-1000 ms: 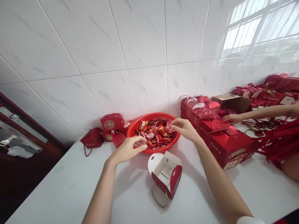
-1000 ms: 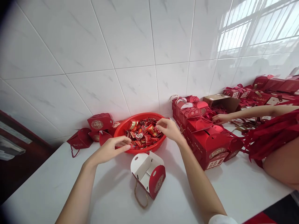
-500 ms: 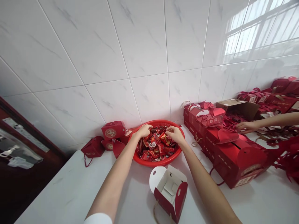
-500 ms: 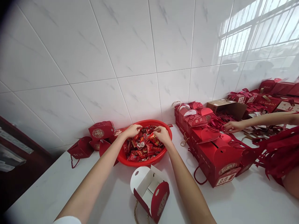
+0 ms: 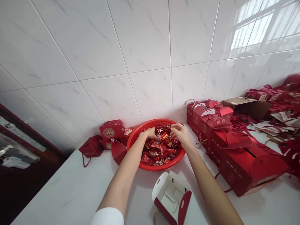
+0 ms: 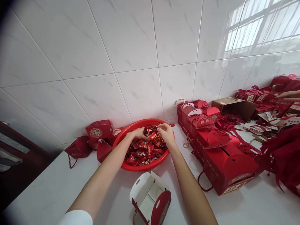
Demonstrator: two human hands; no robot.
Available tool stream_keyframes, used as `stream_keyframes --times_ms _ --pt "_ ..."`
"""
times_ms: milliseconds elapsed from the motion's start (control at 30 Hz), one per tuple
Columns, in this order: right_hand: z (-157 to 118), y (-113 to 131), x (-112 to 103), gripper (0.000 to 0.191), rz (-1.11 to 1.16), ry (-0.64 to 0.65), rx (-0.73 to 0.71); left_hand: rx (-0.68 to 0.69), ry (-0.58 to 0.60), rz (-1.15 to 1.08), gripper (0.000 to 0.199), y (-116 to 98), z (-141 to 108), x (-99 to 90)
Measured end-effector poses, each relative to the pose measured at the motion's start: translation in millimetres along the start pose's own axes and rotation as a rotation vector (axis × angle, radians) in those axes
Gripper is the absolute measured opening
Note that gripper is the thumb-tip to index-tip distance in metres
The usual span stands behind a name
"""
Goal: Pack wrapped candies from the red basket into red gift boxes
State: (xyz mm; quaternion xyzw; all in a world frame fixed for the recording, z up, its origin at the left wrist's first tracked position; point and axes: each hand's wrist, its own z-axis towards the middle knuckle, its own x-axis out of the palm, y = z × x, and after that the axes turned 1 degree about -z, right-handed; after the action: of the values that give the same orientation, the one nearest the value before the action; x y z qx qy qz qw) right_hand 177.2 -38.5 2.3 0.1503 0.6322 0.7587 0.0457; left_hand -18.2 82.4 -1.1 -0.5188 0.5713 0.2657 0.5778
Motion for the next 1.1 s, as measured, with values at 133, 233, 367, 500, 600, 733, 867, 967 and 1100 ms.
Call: stream_keyframes --times_ms 133,233,367,500,600,733,867,967,1100 --pt "2 2 -3 0.023 0.086 -0.101 -0.025 -0.025 -0.011 -0.027 0.087 -3 -8 -3.1" --pt "1 3 -2 0.022 0.108 -0.109 -0.023 -0.04 -0.022 -0.055 0.071 -8 -13 -5.3" --pt "-1 5 -1 0.02 0.122 -0.117 -0.013 -0.052 -0.067 -0.125 0.053 -11 -15 -4.7" --pt "-1 5 0 0.02 0.13 -0.12 -0.007 -0.038 -0.14 -0.226 0.032 -13 -12 -2.2" --pt "-1 5 0 0.02 0.128 -0.115 -0.003 0.004 -0.159 -0.301 0.021 -16 -10 0.9" --pt "-1 4 0 0.021 0.122 -0.101 -0.005 0.053 -0.178 -0.404 0.021 -20 -9 2.2" --pt "-2 5 0 0.022 0.119 -0.078 -0.007 0.097 -0.288 -0.575 0.026 -23 -10 -11.3" --pt "-3 8 1 0.027 0.116 -0.046 -0.002 0.183 -0.319 -0.727 0.036 -27 -22 -24.3" --pt "-6 15 3 0.037 0.107 0.067 0.002 0.314 -0.272 -0.878 0.04 -40 -49 -27.7"
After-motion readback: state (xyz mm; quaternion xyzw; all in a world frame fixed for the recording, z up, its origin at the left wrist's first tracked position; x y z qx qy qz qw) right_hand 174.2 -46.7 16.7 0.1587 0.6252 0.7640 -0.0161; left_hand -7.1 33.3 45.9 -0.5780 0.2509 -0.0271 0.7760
